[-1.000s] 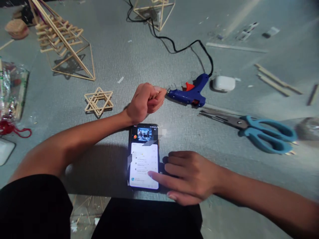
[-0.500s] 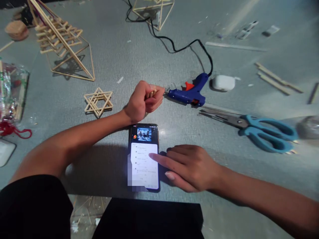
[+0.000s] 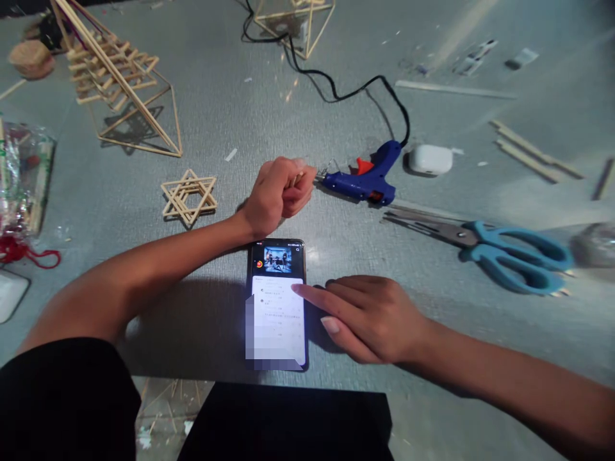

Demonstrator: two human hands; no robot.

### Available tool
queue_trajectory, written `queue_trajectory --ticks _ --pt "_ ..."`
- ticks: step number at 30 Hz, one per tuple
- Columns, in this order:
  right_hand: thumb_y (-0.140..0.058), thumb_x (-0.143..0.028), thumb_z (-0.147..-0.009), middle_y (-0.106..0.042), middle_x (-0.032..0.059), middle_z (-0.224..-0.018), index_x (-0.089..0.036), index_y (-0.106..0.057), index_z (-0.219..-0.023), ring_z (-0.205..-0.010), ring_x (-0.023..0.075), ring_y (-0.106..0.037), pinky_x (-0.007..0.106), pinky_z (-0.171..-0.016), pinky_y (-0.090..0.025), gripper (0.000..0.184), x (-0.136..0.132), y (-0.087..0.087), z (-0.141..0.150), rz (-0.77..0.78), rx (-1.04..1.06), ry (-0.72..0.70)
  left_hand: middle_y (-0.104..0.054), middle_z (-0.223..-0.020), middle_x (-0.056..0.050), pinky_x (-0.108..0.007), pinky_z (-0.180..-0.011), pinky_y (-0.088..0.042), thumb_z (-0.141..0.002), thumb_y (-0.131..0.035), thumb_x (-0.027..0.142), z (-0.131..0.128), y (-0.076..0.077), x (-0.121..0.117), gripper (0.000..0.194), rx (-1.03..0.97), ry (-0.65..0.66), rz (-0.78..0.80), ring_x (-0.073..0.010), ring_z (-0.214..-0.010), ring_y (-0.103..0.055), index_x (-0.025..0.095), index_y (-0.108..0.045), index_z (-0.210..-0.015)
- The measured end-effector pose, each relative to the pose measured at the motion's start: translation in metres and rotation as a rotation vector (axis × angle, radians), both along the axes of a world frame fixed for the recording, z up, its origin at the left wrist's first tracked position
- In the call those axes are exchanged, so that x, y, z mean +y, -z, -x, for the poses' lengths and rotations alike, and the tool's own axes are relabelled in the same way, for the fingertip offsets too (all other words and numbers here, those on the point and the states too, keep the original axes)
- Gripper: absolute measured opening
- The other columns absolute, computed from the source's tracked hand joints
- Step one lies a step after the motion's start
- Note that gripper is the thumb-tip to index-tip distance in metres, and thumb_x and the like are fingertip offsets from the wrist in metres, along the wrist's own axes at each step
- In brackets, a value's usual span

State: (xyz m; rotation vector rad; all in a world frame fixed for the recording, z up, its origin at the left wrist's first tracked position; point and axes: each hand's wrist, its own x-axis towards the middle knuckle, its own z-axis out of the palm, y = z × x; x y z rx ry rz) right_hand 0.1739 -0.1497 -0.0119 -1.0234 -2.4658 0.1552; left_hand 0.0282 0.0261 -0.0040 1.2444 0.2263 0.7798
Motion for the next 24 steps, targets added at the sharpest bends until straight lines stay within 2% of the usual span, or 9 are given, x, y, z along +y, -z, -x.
queue_trajectory --ticks 6,16,21,24 --pt "-0.026 -0.030 -0.109 -0.061 -0.0015 -0.071 -0.013 -0.058 -0.130 -0.058 0.0142 -0.054 0.031 -0.059 -0.042 0.042 -0.0049 0.0102 -0.0022 0.009 0.029 0.067 -0.016 -0.043 0.009 -0.027 -0.036 -0.010 -0.085 -0.054 0.081 -0.0021 0.0003 -0.0004 0.072 0.005 -0.027 -0.009 -0.0040 -0.035 -0.017 0.025 -0.025 -0.048" --pt "-0.029 -0.028 -0.108 -0.062 -0.0010 -0.073 -0.013 -0.056 -0.133 -0.060 0.0137 -0.056 0.030 -0.060 -0.041 0.040 -0.0048 0.0095 -0.0045 0.018 0.009 0.094 -0.015 -0.042 0.010 -0.025 -0.037 -0.011 -0.090 -0.056 0.069 -0.0006 -0.0042 -0.0054 0.070 0.012 -0.054 0.040 -0.0033 -0.035 -0.016 0.023 -0.025 -0.048" --pt "-0.028 -0.027 -0.109 -0.061 -0.0014 -0.072 -0.013 -0.056 -0.133 -0.059 0.0136 -0.056 0.030 -0.060 -0.042 0.039 -0.0042 0.0092 -0.0046 0.018 0.004 0.110 -0.017 -0.042 0.010 -0.025 -0.038 -0.013 -0.092 -0.055 0.067 0.0016 -0.0010 -0.0041 0.069 0.003 -0.052 0.014 -0.0036 -0.036 -0.018 0.023 -0.028 -0.048" --pt "-0.027 -0.029 -0.109 -0.059 -0.0017 -0.071 -0.013 -0.054 -0.135 -0.058 0.0140 -0.054 0.030 -0.059 -0.042 0.041 -0.0040 0.0098 -0.0056 0.011 0.021 0.071 -0.019 -0.040 0.009 -0.025 -0.038 -0.014 -0.092 -0.059 0.061 0.0023 0.0024 -0.0024 0.066 -0.019 -0.052 0.016 -0.0036 -0.035 -0.019 0.022 -0.031 -0.047"
